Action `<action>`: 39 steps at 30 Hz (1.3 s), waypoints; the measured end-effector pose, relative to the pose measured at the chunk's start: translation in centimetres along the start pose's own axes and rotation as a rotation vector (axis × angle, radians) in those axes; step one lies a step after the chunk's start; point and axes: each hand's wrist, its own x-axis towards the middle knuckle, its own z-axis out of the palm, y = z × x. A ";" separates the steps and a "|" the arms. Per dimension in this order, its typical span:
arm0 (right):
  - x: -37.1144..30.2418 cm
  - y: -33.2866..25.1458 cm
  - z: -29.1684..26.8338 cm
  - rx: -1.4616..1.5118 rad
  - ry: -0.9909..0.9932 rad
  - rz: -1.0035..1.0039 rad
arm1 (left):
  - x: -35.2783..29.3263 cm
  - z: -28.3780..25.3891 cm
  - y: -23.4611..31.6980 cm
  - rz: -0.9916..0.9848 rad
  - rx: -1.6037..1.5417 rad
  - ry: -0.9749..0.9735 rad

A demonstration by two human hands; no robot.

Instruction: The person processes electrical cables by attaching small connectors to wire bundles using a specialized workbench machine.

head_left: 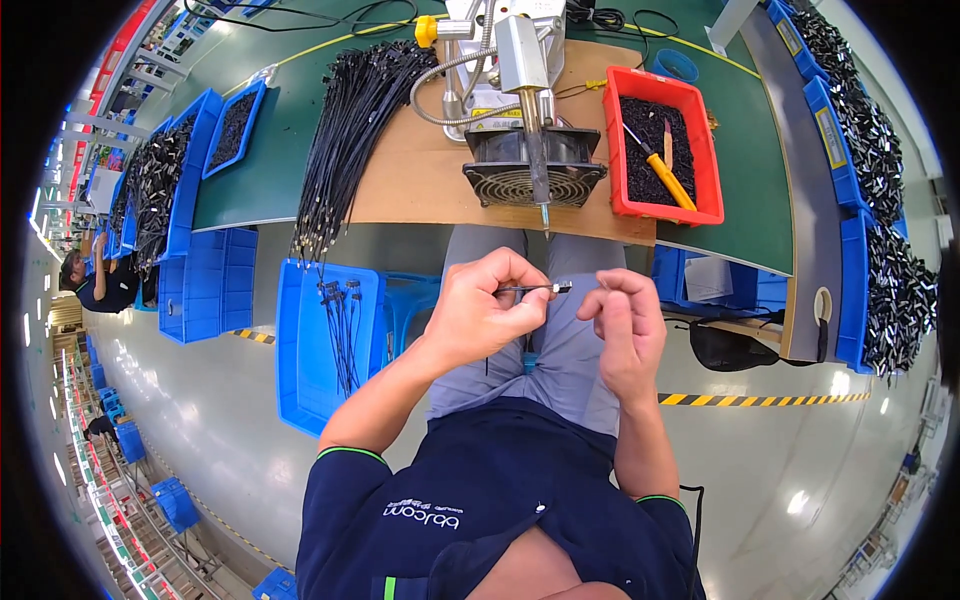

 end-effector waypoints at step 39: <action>3.1 -0.6 2.1 -0.505 -0.036 -0.452 | 1.7 -1.2 1.7 0.102 0.195 0.044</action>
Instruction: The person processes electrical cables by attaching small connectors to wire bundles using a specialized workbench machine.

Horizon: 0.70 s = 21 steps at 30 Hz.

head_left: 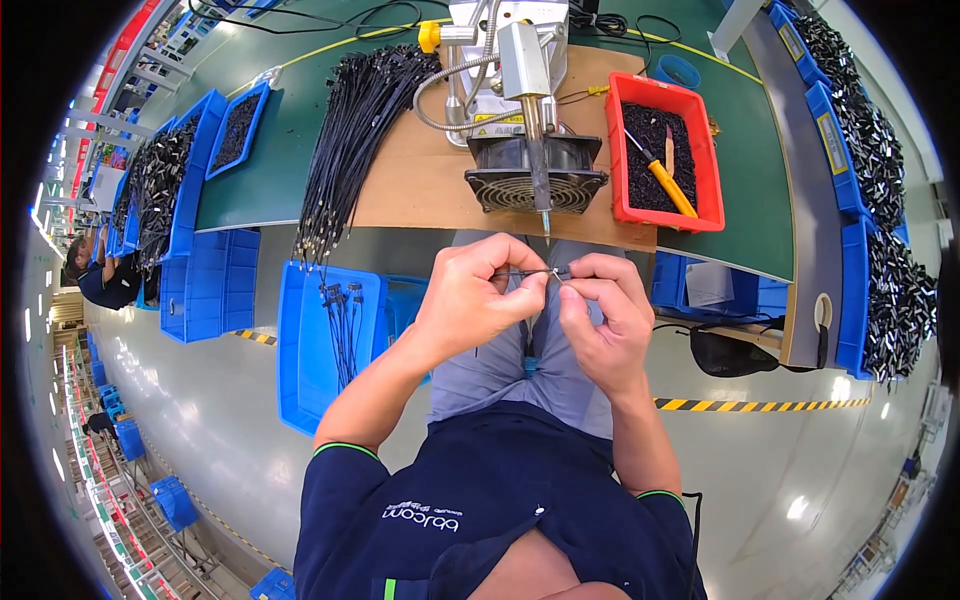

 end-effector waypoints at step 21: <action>2.5 0.2 0.6 0.018 0.014 -0.049 | 2.2 -1.3 1.4 0.004 0.050 0.041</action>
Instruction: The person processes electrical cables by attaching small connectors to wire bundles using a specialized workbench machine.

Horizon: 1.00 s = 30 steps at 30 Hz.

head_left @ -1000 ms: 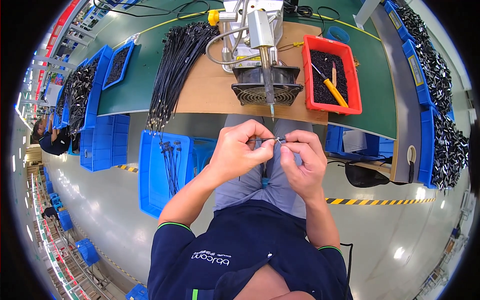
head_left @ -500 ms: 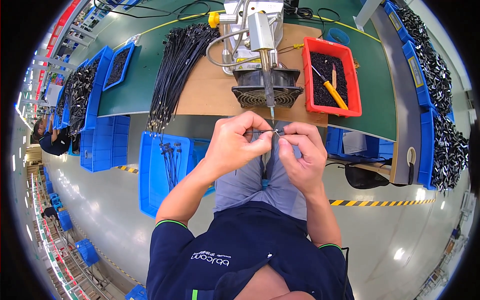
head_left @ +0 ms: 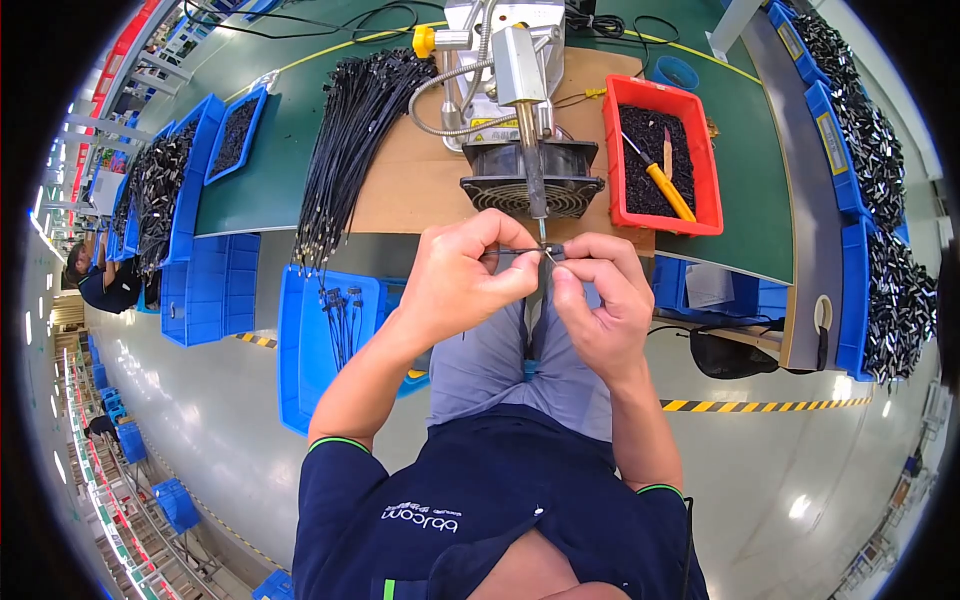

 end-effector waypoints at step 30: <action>0.0 -0.4 0.1 0.022 0.003 0.008 | 0.0 -0.1 0.2 0.027 0.019 0.014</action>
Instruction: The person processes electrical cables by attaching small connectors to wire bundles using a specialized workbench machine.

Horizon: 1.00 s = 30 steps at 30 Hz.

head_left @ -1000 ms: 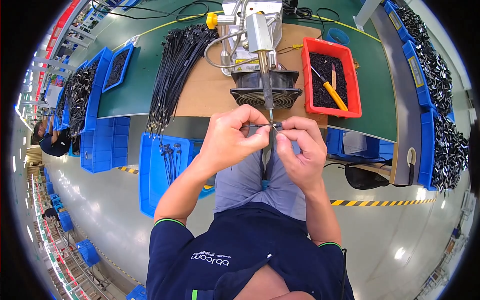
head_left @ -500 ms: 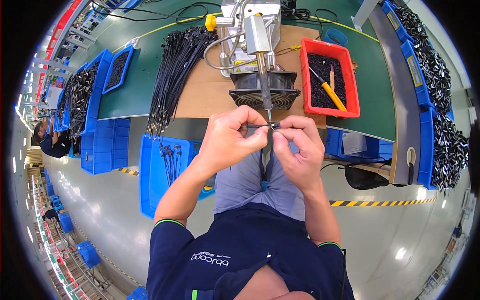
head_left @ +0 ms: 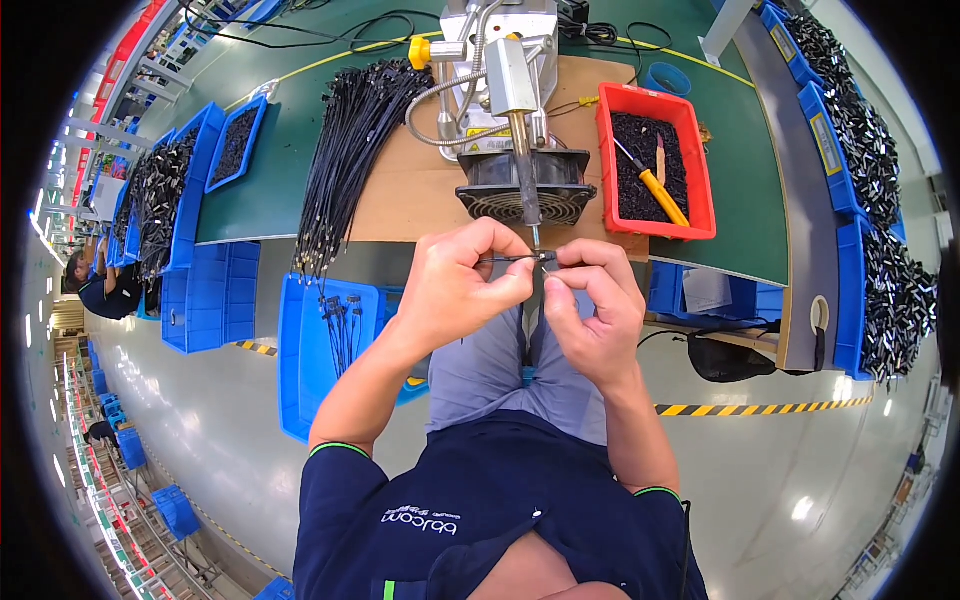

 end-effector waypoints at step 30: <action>-4.6 -0.6 0.6 0.512 0.028 0.467 | -3.5 0.7 -2.8 -0.298 -0.627 -0.208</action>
